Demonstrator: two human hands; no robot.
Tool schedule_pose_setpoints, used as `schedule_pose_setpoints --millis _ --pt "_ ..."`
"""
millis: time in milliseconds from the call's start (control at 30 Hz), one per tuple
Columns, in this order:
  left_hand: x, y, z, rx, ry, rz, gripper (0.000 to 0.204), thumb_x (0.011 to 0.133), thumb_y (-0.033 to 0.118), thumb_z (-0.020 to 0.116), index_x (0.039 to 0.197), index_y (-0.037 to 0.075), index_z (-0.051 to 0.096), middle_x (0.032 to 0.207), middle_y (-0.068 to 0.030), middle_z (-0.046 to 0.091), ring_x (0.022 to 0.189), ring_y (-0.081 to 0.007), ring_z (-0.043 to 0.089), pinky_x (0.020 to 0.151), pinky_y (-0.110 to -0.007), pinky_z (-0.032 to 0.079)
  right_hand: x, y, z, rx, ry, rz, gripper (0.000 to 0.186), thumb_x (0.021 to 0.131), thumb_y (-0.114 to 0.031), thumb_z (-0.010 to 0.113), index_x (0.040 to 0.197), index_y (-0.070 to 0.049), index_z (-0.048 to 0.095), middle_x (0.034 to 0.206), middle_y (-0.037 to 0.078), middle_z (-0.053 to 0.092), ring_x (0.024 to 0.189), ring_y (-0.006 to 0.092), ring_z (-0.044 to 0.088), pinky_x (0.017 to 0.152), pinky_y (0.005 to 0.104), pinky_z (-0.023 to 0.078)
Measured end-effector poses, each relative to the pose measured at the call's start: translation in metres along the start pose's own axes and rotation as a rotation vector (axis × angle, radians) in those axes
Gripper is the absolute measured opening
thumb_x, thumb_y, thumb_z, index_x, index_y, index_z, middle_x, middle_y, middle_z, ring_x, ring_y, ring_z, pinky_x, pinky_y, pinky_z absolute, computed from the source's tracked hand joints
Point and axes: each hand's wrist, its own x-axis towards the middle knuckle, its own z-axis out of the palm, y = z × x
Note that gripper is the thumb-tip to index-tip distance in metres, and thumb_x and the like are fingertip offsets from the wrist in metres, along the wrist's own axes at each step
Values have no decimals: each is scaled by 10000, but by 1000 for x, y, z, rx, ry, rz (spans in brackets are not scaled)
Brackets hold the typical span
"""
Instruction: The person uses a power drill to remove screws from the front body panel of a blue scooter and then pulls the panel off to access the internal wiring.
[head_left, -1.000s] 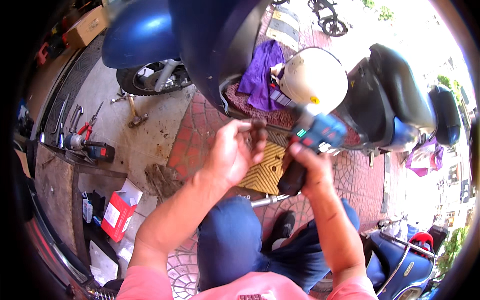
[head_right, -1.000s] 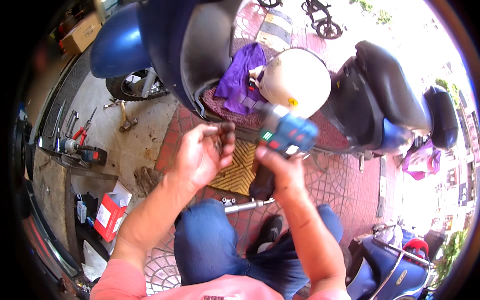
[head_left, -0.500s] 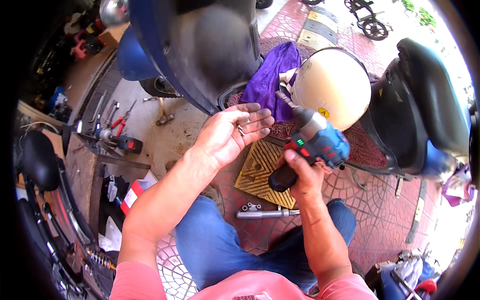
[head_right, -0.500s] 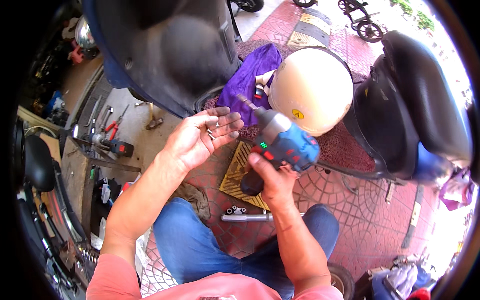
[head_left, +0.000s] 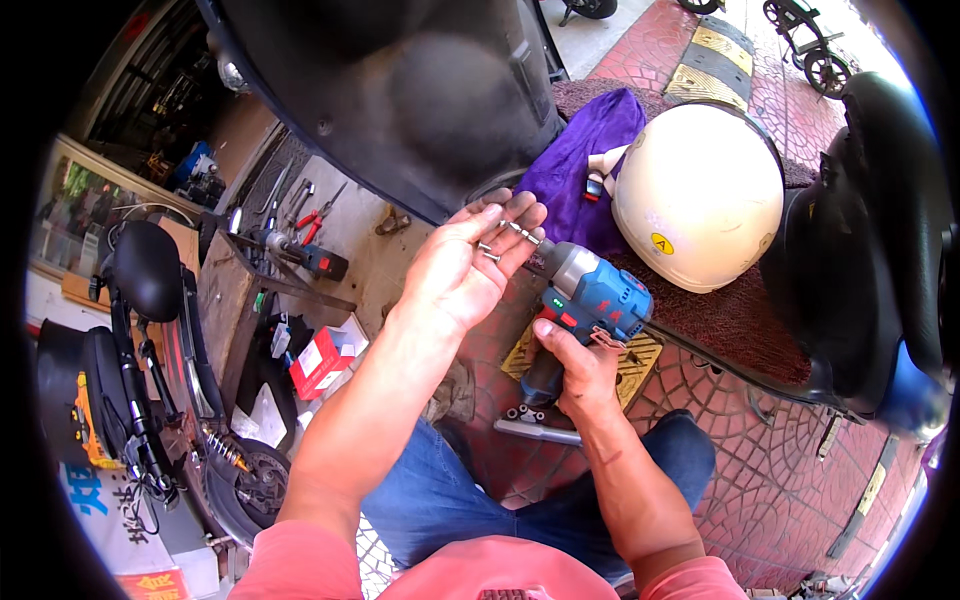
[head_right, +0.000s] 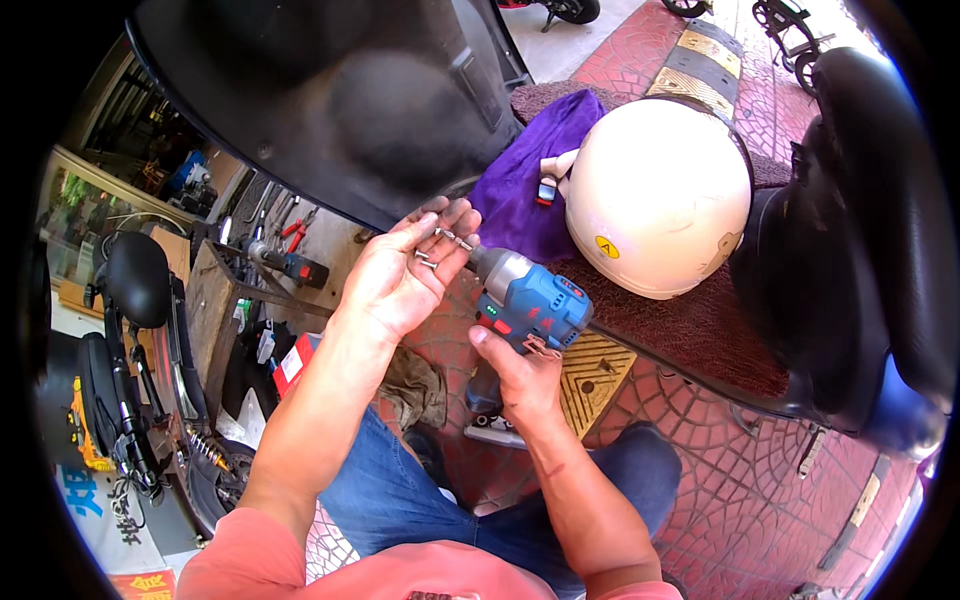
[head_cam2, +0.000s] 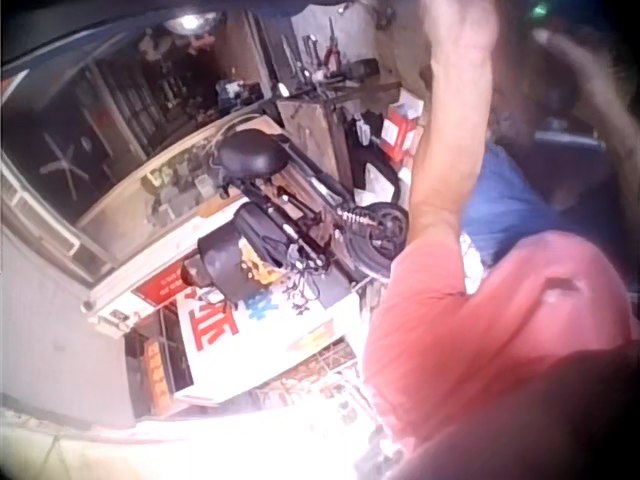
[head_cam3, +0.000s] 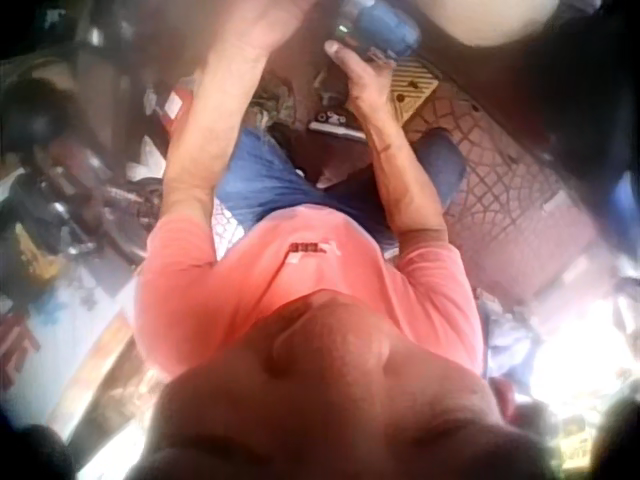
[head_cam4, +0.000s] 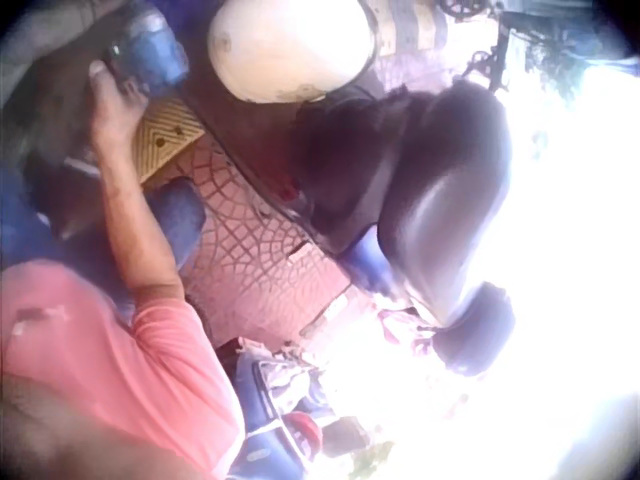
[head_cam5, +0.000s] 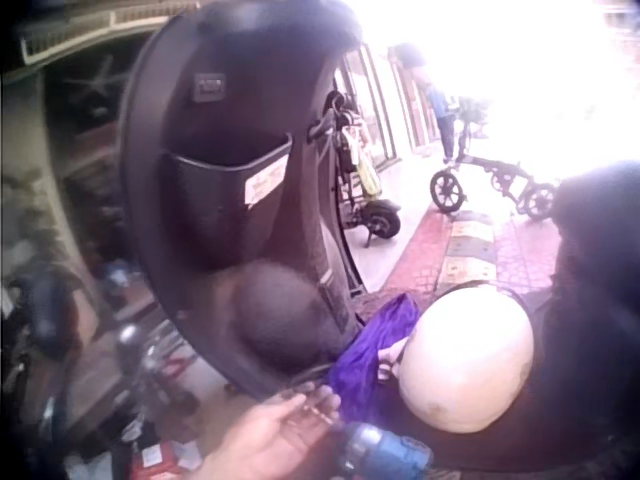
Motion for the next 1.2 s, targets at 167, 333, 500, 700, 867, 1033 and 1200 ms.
schedule_pose_setpoints --millis 167,333,500,700,867,1033,1200 --pt "-4 4 -2 -3 35 15 161 1058 70 546 1167 8 646 1272 -183 703 1234 -342 668 1088 -454 544 2 -1 2 -128 -2 -56 336 856 -92 809 1163 -30 689 1040 13 706 929 126 635 844 305 518" --pt "-2 6 -8 -44 19 13 158 1059 81 555 1164 10 650 1233 -170 717 1204 -335 680 1074 -449 549 1 -2 6 -279 23 -150 340 852 -91 803 1163 -9 692 1002 18 715 891 127 647 823 306 529" --pt "-4 11 -5 -30 31 26 151 1061 79 551 1148 12 655 1224 -178 717 1188 -321 688 1041 -444 565 -1 -13 17 -351 30 -223 284 848 -80 801 1115 -12 730 978 28 742 883 119 665 812 302 534" --pt "-1 13 -9 -87 0 18 177 1055 68 516 1142 -18 644 1230 -209 704 1199 -353 676 1072 -471 551 0 -11 14 -406 8 -219 265 848 -69 798 1102 -15 743 967 29 747 868 118 672 809 299 538" --pt "4 24 -16 -253 -123 -76 244 924 -57 479 1126 -72 615 1279 -296 651 1263 -444 619 1130 -527 512 -2 -15 17 -346 -8 -211 248 843 -73 804 1075 -17 736 934 26 734 851 121 669 796 301 536" --pt "3 21 -9 -170 -184 -55 291 896 -63 468 1159 -90 590 1372 -330 585 1343 -468 552 1149 -538 494 0 -17 8 -418 -5 -229 242 845 -77 807 1065 -20 725 917 19 724 842 123 665 788 300 536" --pt "6 19 -7 -74 -153 -98 248 995 9 450 1181 -74 592 1319 -295 635 1312 -426 586 1096 -527 529 1 -18 4 -346 7 -172 220 850 -47 802 1046 -27 705 918 19 713 813 115 657 737 286 537"
